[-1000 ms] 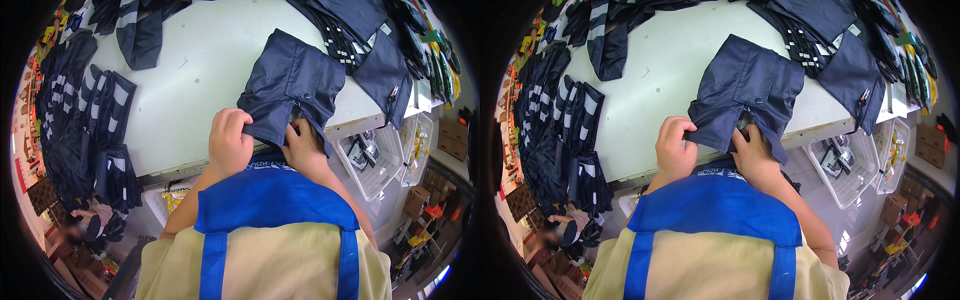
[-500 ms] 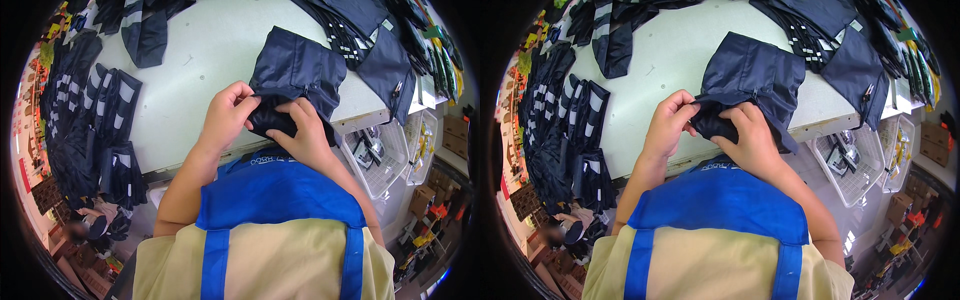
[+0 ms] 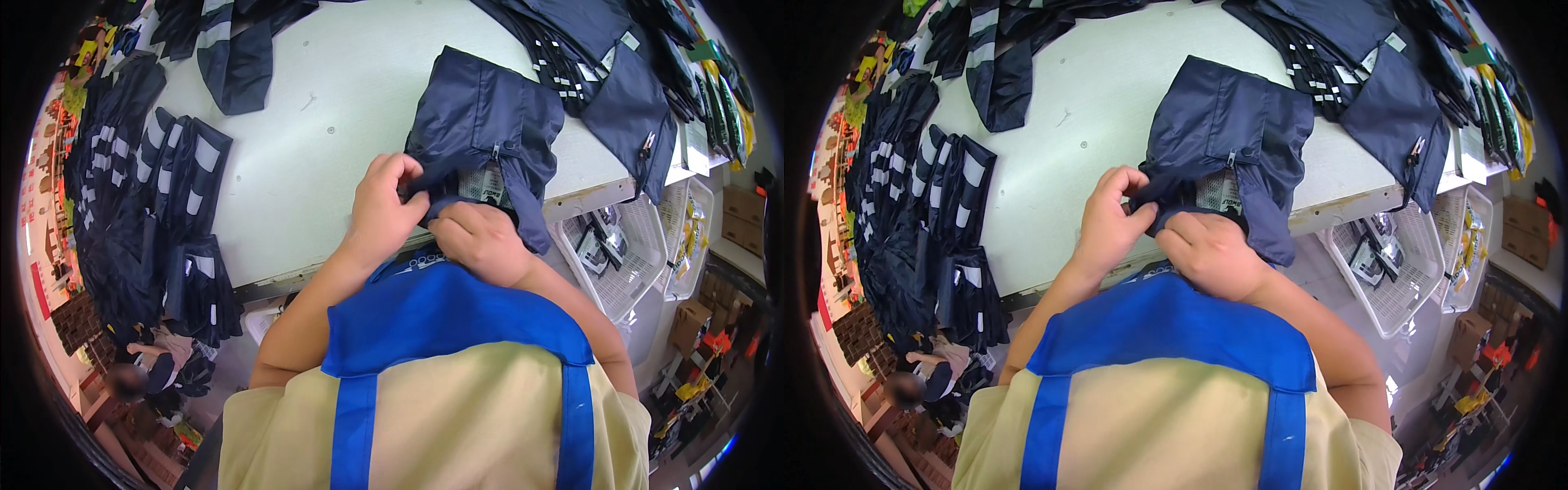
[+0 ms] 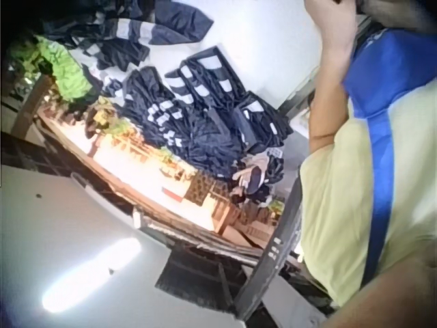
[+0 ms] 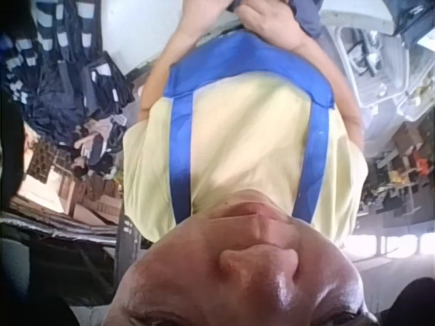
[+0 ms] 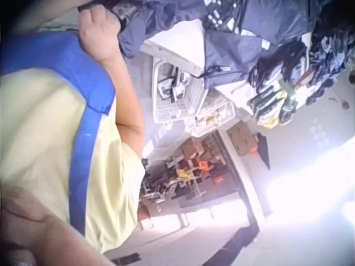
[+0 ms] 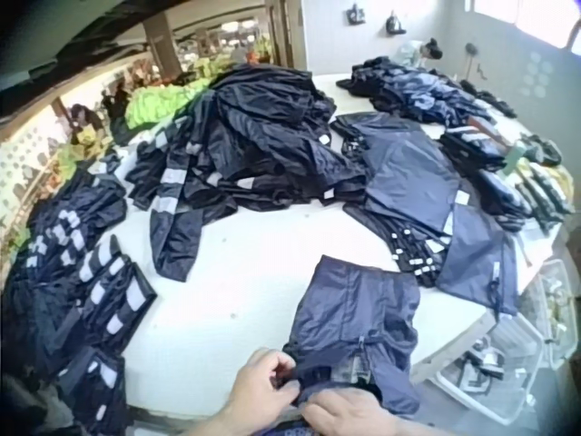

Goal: The person folds a dark blue jacket with reflective stripes on a white table. They smooth the fabric, fold the sleeves inward, fold the body in half, then fold it again into a compact rectangle. The folded jacket is placed on a stack of similar folded jackets.

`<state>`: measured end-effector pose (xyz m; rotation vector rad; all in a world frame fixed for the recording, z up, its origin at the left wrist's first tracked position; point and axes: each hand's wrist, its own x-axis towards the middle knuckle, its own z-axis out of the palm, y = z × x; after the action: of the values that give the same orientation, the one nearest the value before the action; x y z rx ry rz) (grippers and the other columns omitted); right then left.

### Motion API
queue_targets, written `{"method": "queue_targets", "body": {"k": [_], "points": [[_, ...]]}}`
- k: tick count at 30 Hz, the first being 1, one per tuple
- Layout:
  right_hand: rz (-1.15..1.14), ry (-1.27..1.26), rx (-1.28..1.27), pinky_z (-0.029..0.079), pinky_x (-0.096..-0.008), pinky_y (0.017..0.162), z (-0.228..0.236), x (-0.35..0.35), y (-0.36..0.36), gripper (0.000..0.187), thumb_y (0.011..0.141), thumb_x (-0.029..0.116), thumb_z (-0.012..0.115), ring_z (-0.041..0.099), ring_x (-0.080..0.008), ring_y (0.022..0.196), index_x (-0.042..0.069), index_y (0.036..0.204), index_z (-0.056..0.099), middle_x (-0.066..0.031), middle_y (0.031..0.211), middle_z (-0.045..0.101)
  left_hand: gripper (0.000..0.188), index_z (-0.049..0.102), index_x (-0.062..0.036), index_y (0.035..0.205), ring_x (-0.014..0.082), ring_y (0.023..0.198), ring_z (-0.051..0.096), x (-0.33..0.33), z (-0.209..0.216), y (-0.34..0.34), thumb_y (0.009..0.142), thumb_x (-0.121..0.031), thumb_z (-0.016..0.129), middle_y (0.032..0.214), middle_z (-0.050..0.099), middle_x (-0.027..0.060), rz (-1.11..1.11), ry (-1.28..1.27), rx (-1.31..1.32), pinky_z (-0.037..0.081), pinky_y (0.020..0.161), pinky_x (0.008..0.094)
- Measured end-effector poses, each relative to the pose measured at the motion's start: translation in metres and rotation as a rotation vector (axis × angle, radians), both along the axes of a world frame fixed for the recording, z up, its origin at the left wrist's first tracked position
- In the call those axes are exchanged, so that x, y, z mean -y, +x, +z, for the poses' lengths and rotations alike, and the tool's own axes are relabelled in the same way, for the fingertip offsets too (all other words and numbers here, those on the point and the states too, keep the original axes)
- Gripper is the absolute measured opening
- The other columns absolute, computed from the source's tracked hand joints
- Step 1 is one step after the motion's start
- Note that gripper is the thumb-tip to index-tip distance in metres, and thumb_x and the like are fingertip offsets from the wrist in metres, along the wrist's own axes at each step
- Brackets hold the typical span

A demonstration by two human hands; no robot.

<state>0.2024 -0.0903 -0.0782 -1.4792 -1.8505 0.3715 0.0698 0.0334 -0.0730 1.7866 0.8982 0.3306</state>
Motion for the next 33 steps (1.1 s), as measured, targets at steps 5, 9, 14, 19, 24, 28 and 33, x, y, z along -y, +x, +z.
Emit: {"method": "queue_targets", "body": {"k": [5, 9, 14, 19, 24, 28, 33], "points": [[0.102, -0.352, -0.776, 0.052, -0.0337, 0.068, 0.038, 0.006, 0.012, 0.011, 0.085, 0.009, 0.064, 0.065, -0.0273, 0.078, 0.001, 0.092, 0.065, -0.013, 0.086, 0.064, 0.031, 0.061, -0.0046, 0.091, 0.0191, 0.09, 0.056, 0.006, -0.016, -0.02, 0.066, 0.013, 0.055, 0.096, 0.054, 0.0071, -0.134, 0.096, -0.051, 0.047, 0.074, 0.0264], [-0.623, -0.073, -0.304, 0.046, -0.0435, 0.089, 0.028, 0.017, 0.054, 0.036, 0.085, 0.008, 0.062, 0.055, -0.0358, 0.11, 0.002, 0.12, 0.055, -0.0201, 0.118, 0.057, 0.023, 0.065, -0.0058, 0.091, 0.0259, 0.097, 0.056, -0.003, -0.002, -0.019, 0.07, 0.004, 0.058, 0.1, 0.057, 0.0092, -0.394, 0.132, -0.13, 0.046, 0.086, 0.0333], [-0.645, -0.597, 0.456, 0.021, -0.06, 0.109, -0.029, 0.041, 0.026, 0.059, 0.086, 0.04, 0.062, 0.027, -0.0451, 0.136, 0.005, 0.132, 0.049, -0.0173, 0.141, 0.042, 0.032, 0.061, -0.0124, 0.118, 0.0345, 0.12, 0.047, -0.027, 0.007, 0.034, 0.091, -0.027, 0.059, 0.125, 0.055, 0.015, -0.232, 0.442, 0.027, 0.036, 0.102, 0.0417], [-0.883, -0.105, 0.064, 0.023, -0.0622, 0.106, -0.01, -0.022, 0.076, 0.056, 0.089, 0.036, 0.059, 0.031, -0.045, 0.134, 0.009, 0.136, 0.044, -0.0179, 0.144, 0.036, 0.056, 0.039, -0.0211, 0.144, 0.0466, 0.139, 0.02, -0.001, -0.051, 0.067, 0.095, -0.047, 0.046, 0.151, 0.028, 0.0189, -0.319, 0.828, -0.305, 0.017, 0.11, 0.061], [-1.007, -0.483, 0.178, 0.025, -0.0668, 0.103, -0.099, -0.012, 0.06, 0.068, 0.09, 0.043, 0.055, 0.028, -0.0533, 0.131, 0.014, 0.147, 0.031, -0.0181, 0.155, 0.018, 0.054, 0.038, -0.0225, 0.145, 0.047, 0.14, 0.016, 0.018, -0.082, 0.044, 0.097, -0.047, 0.039, 0.154, 0.023, 0.0169, -0.352, 0.773, -0.242, 0.012, 0.109, 0.0644], [-0.958, -0.399, 0.015, 0.029, -0.0537, 0.107, -0.105, -0.001, 0.065, 0.067, 0.09, 0.039, 0.056, 0.03, -0.0502, 0.131, 0.015, 0.147, 0.031, -0.0191, 0.155, 0.018, 0.038, 0.049, -0.0082, 0.131, 0.0387, 0.13, 0.035, 0.01, -0.083, 0.042, 0.097, -0.025, 0.047, 0.141, 0.039, 0.0176, 0.067, 0.542, 0.072, 0.028, 0.106, 0.0513], [-1.222, -0.357, -0.605, 0.034, -0.0412, 0.106, -0.105, 0.008, 0.068, 0.085, 0.084, 0.028, 0.07, 0.041, -0.0383, 0.128, -0.007, 0.144, 0.02, -0.0302, 0.14, 0.035, 0.049, 0.04, -0.0001, 0.131, 0.0331, 0.126, 0.042, -0.03, -0.101, 0.058, 0.091, -0.02, 0.059, 0.131, 0.046, 0.0224, 0.344, -0.271, -0.1, 0.034, 0.105, 0.038]]}}
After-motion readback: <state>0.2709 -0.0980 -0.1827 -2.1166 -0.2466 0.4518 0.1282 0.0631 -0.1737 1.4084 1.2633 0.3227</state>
